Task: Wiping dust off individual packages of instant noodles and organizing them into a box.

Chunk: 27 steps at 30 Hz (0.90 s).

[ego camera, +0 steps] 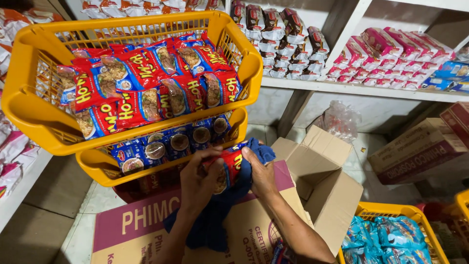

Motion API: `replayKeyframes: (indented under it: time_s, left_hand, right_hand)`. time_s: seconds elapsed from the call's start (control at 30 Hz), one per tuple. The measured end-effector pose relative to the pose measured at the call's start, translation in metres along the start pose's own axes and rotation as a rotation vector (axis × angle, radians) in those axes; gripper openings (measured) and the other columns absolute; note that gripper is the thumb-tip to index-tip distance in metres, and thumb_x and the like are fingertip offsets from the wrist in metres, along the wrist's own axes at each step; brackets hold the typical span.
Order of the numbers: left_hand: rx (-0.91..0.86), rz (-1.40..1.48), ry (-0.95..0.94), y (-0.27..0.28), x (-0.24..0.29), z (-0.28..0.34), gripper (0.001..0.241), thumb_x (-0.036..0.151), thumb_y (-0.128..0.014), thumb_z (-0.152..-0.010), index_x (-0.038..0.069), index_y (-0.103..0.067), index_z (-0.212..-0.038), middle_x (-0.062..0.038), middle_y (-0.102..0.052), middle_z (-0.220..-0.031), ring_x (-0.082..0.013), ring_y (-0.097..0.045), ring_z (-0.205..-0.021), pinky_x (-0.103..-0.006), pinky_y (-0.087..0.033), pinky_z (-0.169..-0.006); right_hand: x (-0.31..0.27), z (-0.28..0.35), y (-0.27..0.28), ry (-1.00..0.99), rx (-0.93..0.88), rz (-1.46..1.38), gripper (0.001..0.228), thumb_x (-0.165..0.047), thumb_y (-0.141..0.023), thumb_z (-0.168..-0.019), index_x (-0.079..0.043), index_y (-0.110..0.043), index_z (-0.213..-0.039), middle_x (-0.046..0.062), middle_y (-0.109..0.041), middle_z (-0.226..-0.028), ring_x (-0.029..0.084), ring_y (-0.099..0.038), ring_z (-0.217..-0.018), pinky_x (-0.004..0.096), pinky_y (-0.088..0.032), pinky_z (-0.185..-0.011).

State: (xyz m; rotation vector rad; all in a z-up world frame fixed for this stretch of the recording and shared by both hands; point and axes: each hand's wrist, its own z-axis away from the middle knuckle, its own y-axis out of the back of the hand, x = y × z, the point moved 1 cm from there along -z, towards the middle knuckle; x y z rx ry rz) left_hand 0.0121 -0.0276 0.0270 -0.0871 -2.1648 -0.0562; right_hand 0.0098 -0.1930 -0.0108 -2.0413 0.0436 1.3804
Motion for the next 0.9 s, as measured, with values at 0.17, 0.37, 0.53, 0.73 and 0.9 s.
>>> replayKeyframes:
  time_s: [0.17, 0.37, 0.53, 0.73, 0.9]
  left_hand:
    - [0.061, 0.079, 0.009, -0.001, 0.007, 0.0, 0.008, 0.004, -0.066, -0.097, 0.005, -0.072, -0.102, -0.014, -0.077, -0.108, -0.0287, -0.073, -0.107, -0.0438, -0.053, -0.097]
    - [0.095, 0.2, 0.082, -0.002, 0.016, 0.002, 0.007, 0.005, -0.062, -0.1, 0.003, -0.068, -0.099, -0.016, -0.077, -0.101, -0.0219, -0.072, -0.095, -0.043, -0.054, -0.09]
    - [0.101, 0.175, 0.101, -0.001, -0.003, 0.011, 0.006, 0.005, -0.063, -0.099, 0.004, -0.069, -0.099, -0.015, -0.077, -0.092, -0.0178, -0.072, -0.089, -0.0391, -0.055, -0.086]
    - [0.103, 0.159, 0.109, -0.005, 0.015, 0.007, 0.006, 0.005, -0.066, -0.098, 0.002, -0.071, -0.101, -0.005, -0.06, -0.062, -0.0095, -0.059, -0.062, -0.0287, -0.053, -0.068]
    - [0.042, 0.186, 0.103, -0.003, 0.011, -0.001, 0.012, 0.005, -0.071, -0.093, 0.004, -0.075, -0.104, -0.013, -0.076, -0.078, -0.0141, -0.071, -0.073, -0.0337, -0.058, -0.073]
  right_hand:
    - [-0.036, 0.013, -0.031, 0.033, -0.064, -0.013, 0.011, -0.01, -0.077, -0.089, -0.004, -0.069, -0.093, 0.011, -0.072, -0.08, 0.013, -0.068, -0.07, 0.029, -0.06, -0.063]
    - [-0.05, 0.019, -0.04, 0.092, -0.118, 0.015, 0.012, -0.008, -0.078, -0.085, -0.004, -0.07, -0.094, 0.01, -0.071, -0.08, 0.014, -0.067, -0.073, 0.03, -0.06, -0.064]
    - [-0.036, 0.012, -0.026, 0.143, -0.119, 0.074, 0.016, -0.01, -0.078, -0.084, -0.001, -0.075, -0.097, 0.016, -0.073, -0.089, 0.019, -0.07, -0.079, 0.032, -0.059, -0.071]
    - [-0.01, 0.006, -0.004, 0.098, -0.068, 0.049, 0.024, -0.011, -0.076, -0.083, 0.0, -0.071, -0.104, 0.009, -0.067, -0.082, 0.014, -0.064, -0.076, 0.029, -0.056, -0.069]
    - [-0.016, 0.006, -0.009, -0.013, 0.015, -0.01, 0.028, -0.009, -0.077, -0.082, -0.002, -0.069, -0.108, 0.008, -0.063, -0.078, 0.015, -0.065, -0.067, 0.03, -0.057, -0.059]
